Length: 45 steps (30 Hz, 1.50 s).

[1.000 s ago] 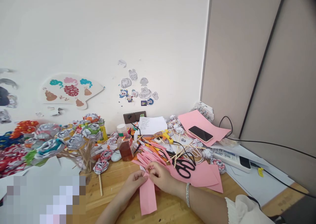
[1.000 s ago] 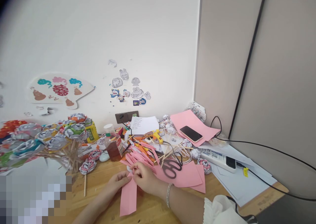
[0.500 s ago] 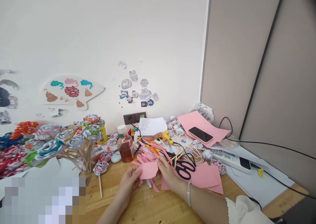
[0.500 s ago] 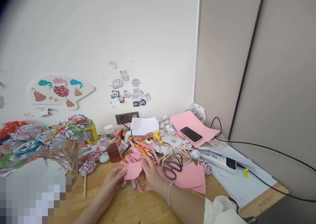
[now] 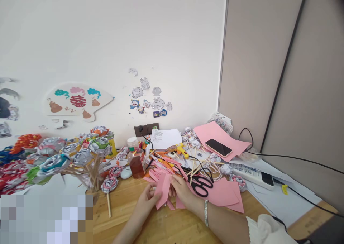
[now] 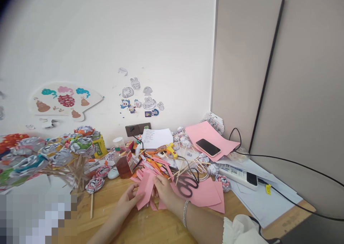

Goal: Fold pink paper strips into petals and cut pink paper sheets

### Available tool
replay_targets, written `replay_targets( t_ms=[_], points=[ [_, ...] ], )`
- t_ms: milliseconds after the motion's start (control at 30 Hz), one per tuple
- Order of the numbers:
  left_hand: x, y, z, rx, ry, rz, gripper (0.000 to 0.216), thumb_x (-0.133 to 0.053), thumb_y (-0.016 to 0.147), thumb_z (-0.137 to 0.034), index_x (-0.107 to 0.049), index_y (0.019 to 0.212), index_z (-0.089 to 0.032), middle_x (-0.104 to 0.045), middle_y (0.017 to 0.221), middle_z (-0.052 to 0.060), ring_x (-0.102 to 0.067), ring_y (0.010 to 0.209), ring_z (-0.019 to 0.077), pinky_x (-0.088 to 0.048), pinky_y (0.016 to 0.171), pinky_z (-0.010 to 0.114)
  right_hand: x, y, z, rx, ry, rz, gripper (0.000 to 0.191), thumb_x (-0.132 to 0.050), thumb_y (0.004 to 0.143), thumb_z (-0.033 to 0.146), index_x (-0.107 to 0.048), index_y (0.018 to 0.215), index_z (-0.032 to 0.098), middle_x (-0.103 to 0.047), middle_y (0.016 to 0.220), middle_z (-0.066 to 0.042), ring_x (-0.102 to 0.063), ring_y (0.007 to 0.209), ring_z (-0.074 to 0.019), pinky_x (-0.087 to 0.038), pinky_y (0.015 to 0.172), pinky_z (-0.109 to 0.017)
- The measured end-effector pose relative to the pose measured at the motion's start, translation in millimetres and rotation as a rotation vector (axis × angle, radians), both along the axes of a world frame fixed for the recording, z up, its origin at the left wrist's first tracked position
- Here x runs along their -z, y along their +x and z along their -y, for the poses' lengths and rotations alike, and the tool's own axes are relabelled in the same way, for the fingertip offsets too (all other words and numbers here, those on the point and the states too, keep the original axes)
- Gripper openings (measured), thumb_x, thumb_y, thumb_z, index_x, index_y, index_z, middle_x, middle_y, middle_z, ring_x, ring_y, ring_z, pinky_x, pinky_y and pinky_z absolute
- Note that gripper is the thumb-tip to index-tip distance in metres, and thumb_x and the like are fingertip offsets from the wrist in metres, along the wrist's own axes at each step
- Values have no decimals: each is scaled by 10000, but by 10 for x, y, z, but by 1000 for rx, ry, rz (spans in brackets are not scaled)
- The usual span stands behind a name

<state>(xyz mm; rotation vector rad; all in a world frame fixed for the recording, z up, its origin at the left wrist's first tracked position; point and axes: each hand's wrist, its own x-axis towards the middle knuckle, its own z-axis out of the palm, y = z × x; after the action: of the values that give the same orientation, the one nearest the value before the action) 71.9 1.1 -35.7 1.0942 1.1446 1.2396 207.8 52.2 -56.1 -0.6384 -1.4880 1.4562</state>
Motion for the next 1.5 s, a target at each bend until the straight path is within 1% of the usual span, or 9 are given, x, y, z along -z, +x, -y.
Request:
replay_targets(
  t_ms=[133, 333, 433, 633, 767, 1033, 1133, 1300, 1500],
  points=[
    [-54, 3, 46, 4, 81, -144, 331, -648, 588, -461, -566, 733, -175, -664, 673, 15, -601, 664, 183, -445, 626, 270, -21, 22, 78, -118, 0, 74, 381, -391, 793, 514, -395, 603, 183, -399, 439, 63, -379, 342, -70, -284, 360, -197],
    [-77, 41, 100, 17, 126, -253, 319, -580, 653, -462, -614, 703, -149, -658, 636, 17, -572, 621, 189, -432, 599, 276, -73, 28, 136, -186, -66, 23, 426, -313, 811, 538, -415, 587, 191, -408, 439, 47, -362, 314, -70, -266, 324, -200],
    [-86, 52, 105, 34, 134, -260, 308, -569, 662, -457, -625, 690, -155, -655, 616, 20, -573, 617, 196, -434, 605, 282, -68, 26, 108, -218, -81, 40, 415, -360, 791, 543, -415, 589, 186, -405, 426, 55, -357, 314, -65, -258, 324, -195],
    [-81, 63, 112, -1, 118, -300, 307, -582, 645, -449, -630, 710, -154, -648, 649, 26, -547, 612, 185, -425, 583, 274, -51, 37, 89, -170, -77, 99, 327, -490, 735, 496, -488, 718, 169, -400, 425, 77, -371, 336, -65, -262, 339, -181],
    [-94, 81, 128, -17, 104, -366, 316, -566, 652, -461, -612, 649, -149, -612, 608, 9, -521, 582, 168, -402, 556, 259, -55, 31, 89, -117, -78, 112, 256, -521, 731, 412, -490, 684, 163, -400, 457, 71, -372, 377, -61, -267, 370, -178],
    [-89, 25, 121, -79, 148, -333, 267, -541, 692, -430, -568, 638, -169, -575, 603, -11, -528, 629, 172, -399, 565, 246, -62, 50, 127, -80, -10, 223, 217, -456, 779, 358, -485, 674, 171, -377, 466, 66, -342, 369, -64, -249, 367, -187],
    [-114, 29, 124, -132, 183, -323, 240, -554, 684, -412, -554, 648, -175, -557, 594, -20, -517, 601, 157, -398, 539, 236, -112, 76, 178, -83, 99, 259, 210, -442, 789, 324, -472, 649, 171, -381, 502, 54, -357, 431, -68, -264, 410, -188],
    [-183, 45, 150, -165, 215, -351, 189, -586, 653, -354, -591, 685, -167, -595, 661, 7, -542, 658, 172, -425, 578, 247, -182, 84, 217, -62, 272, 290, 229, -435, 774, 245, -421, 562, 158, -366, 548, 42, -356, 535, -77, -274, 486, -192],
    [-156, 23, 137, -137, 175, -397, 240, -563, 673, -367, -606, 779, -156, -637, 800, 58, -569, 743, 204, -452, 641, 290, -132, 70, 202, -72, 252, 329, 208, -427, 799, 309, -472, 657, 163, -381, 550, 47, -348, 504, -73, -259, 461, -188]
  ],
)
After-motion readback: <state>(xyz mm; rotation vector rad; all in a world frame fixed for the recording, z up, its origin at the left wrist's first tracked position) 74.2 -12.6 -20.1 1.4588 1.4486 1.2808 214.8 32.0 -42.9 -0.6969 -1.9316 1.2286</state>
